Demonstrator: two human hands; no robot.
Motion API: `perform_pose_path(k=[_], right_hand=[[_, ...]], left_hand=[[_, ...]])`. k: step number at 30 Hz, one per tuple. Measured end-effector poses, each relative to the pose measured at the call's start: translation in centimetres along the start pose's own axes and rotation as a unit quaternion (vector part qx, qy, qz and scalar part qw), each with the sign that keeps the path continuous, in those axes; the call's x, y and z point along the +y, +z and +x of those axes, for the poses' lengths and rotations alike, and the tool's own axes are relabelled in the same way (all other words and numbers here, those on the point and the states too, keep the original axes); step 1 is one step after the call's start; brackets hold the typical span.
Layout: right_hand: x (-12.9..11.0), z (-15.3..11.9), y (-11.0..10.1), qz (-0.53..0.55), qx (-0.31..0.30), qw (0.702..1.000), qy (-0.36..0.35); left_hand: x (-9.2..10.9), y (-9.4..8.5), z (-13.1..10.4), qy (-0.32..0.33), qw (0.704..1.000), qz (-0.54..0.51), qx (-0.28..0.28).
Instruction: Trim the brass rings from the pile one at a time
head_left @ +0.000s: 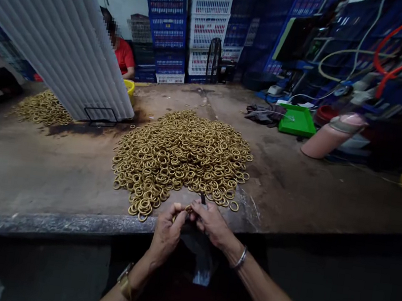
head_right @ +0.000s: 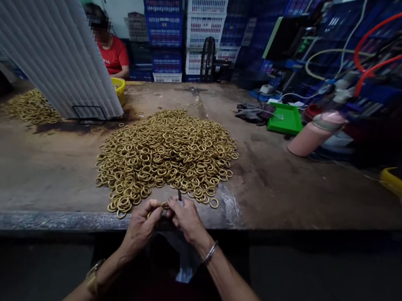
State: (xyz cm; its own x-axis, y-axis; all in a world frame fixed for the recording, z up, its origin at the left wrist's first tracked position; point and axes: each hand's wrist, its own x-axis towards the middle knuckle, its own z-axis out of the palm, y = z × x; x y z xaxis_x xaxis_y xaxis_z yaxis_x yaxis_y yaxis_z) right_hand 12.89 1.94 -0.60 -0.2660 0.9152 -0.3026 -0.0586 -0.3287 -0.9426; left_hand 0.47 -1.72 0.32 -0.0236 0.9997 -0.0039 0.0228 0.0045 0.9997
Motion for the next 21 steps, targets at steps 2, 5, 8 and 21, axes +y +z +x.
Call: perform_pose_path(k=[2,5,8,21], right_hand=[[0.03,0.21,-0.04,-0.046,0.020,0.999,-0.019],[0.13,0.48,0.00,-0.146,0.058,0.984,-0.086],[0.26,0.66,0.15,-0.202,0.074,0.968,-0.130],[-0.01,0.60,0.22,-0.182,0.050,0.976,-0.113]], left_hand=[[-0.38,-0.03,0.10,-0.044,0.999,-0.020,-0.002],[-0.92,-0.27,0.23,-0.113,0.992,-0.055,-0.021],[-1.02,-0.62,0.29,-0.149,0.986,-0.059,-0.050],[-0.49,-0.83,-0.01,-0.160,0.979,-0.093,-0.089]])
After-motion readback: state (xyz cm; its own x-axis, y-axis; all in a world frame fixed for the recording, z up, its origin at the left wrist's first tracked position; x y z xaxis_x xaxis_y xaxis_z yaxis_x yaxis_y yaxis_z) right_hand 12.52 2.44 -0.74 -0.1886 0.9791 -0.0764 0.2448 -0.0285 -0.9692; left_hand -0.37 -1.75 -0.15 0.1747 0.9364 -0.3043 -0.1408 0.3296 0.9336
